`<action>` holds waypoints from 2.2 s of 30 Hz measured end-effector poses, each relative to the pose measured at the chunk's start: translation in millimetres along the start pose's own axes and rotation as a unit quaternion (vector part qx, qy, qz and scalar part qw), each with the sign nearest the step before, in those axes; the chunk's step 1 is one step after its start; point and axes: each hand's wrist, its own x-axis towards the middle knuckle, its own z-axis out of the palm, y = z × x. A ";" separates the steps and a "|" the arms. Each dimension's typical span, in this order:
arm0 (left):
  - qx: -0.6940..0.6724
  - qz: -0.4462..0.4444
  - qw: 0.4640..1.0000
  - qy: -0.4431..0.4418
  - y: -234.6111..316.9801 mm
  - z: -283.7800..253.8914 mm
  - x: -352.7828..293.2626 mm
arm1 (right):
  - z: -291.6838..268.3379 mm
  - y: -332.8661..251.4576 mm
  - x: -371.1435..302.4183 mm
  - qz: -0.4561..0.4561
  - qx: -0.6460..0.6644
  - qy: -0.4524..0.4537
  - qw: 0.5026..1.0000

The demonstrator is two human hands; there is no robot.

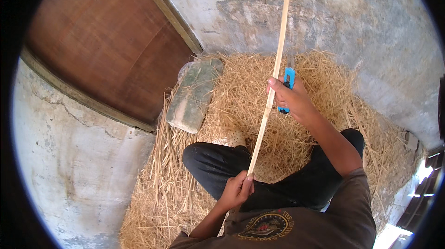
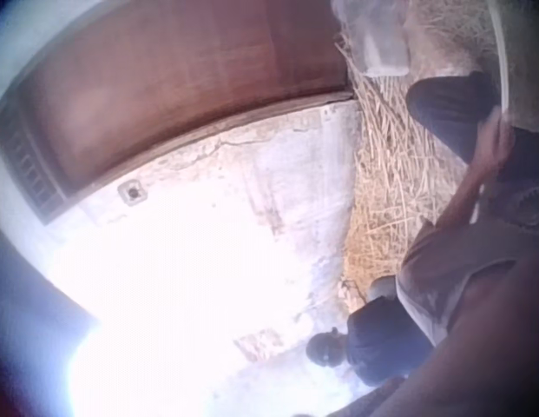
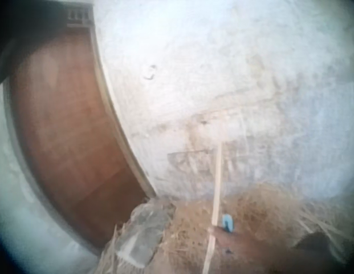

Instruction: The person sits cross-legged on a bed of straw and uses a small knife to shave a long, thin bamboo stick. They repeatedly scrape the surface of the stick to remove the outer layer, rotating it as they work.

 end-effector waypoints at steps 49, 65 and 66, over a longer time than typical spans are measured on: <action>-0.035 -0.008 0.999 0.004 24.3 -12.4 44.3 | -3.0 13.5 -49.3 -0.164 -0.671 0.003 0.723; 0.297 0.052 0.948 0.101 29.8 -4.1 18.7 | -44.9 1.4 -20.2 -0.179 -0.709 0.049 0.680; 0.304 0.047 0.946 0.101 27.8 -4.1 14.9 | -40.5 6.3 -26.2 -0.208 -0.714 0.018 0.669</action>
